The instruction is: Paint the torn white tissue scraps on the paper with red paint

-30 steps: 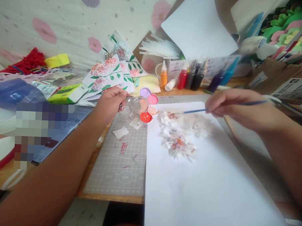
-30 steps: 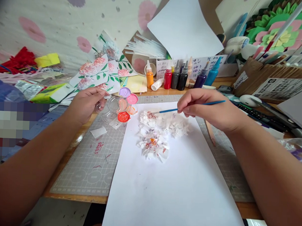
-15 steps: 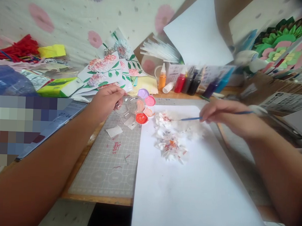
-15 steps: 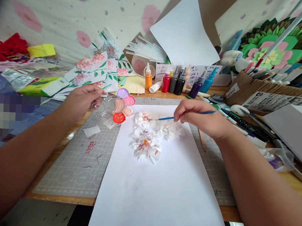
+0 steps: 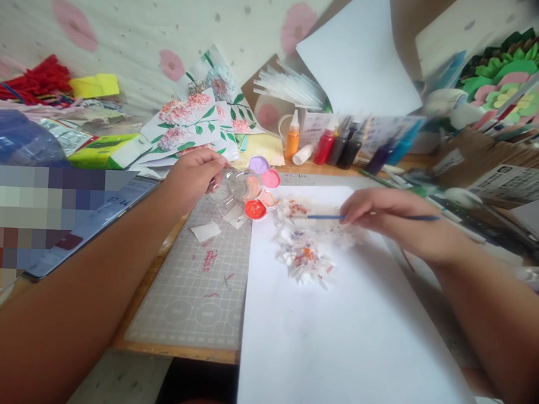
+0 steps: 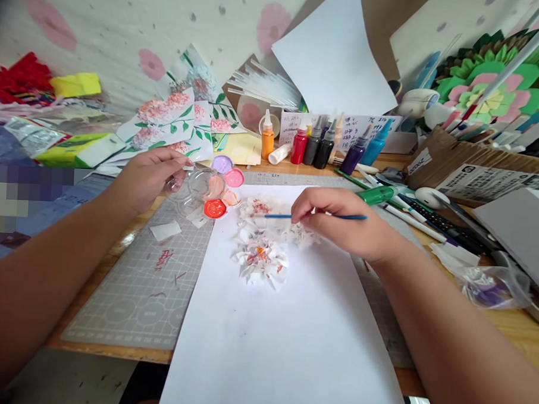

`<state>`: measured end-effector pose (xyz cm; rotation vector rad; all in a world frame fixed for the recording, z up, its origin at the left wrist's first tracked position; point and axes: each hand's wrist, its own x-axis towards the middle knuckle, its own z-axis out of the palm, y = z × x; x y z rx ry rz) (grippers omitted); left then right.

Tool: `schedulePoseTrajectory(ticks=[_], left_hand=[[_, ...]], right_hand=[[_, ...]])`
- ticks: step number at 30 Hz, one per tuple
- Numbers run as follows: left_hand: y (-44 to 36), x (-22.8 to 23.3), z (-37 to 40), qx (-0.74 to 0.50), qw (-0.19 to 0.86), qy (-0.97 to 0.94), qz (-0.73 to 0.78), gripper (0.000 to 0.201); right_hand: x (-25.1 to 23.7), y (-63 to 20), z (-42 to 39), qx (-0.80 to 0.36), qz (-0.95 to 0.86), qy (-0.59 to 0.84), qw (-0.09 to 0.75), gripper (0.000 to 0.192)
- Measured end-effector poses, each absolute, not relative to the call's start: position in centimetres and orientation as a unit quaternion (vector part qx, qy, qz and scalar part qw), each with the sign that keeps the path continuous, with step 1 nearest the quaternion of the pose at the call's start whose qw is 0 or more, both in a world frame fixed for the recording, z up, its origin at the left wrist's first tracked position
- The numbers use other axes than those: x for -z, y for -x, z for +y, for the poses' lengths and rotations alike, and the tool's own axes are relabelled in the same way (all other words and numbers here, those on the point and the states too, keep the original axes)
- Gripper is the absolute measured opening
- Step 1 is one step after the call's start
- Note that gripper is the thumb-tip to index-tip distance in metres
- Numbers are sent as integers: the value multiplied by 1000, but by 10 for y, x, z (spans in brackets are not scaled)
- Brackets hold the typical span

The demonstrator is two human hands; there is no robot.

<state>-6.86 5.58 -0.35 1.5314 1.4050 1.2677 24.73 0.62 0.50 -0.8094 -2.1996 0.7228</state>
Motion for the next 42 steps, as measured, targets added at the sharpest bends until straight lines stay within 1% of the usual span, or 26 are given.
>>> schedulePoseTrajectory(ticks=[2, 7, 8, 12, 13, 14, 16, 19, 22, 24, 27, 29, 32, 36, 39, 42], left_hand=[[70, 5, 57, -490, 346, -591, 539, 10], [72, 7, 59, -490, 341, -593, 541, 11], [73, 7, 59, -487, 340, -594, 542, 11], [72, 5, 56, -479, 344, -603, 538, 11], [71, 3, 55, -474, 342, -609, 536, 11], [69, 1, 53, -469, 340, -617, 533, 11], [65, -2, 48, -457, 336, -632, 528, 11], [59, -7, 41, -450, 333, -643, 522, 12], [55, -9, 36, -442, 325, -656, 518, 13], [54, -9, 34, -432, 325, -666, 514, 14], [54, -8, 32, -423, 333, -668, 513, 14], [52, -8, 30, -419, 339, -666, 517, 14], [48, -8, 27, -407, 344, -666, 522, 15], [44, -10, 24, -393, 354, -669, 522, 16], [43, -9, 23, -385, 357, -670, 524, 17], [43, -6, 23, -381, 358, -671, 526, 19]], right_hand=[[-7, -248, 5, -273, -852, 309, 322, 10], [-10, -251, 5, -274, -847, 323, 321, 10], [-11, -253, 5, -281, -833, 327, 346, 10], [-17, -257, 6, -325, -693, 297, 571, 17], [-17, -257, 6, -336, -669, 285, 599, 17], [-18, -256, 5, -347, -659, 278, 607, 17], [-17, -253, 3, -362, -673, 265, 587, 14], [-14, -246, -4, -362, -725, 260, 526, 5], [-12, -239, -9, -350, -759, 285, 470, 9], [-11, -237, -11, -359, -755, 278, 473, 9], [-11, -236, -11, -375, -725, 243, 524, 7], [-11, -235, -10, -371, -719, 240, 536, 7], [-12, -231, -13, -326, -742, 272, 519, 9], [-14, -224, -16, -219, -783, 301, 498, 9], [-14, -220, -18, -153, -817, 305, 465, 8], [-14, -219, -19, -150, -834, 290, 445, 4]])
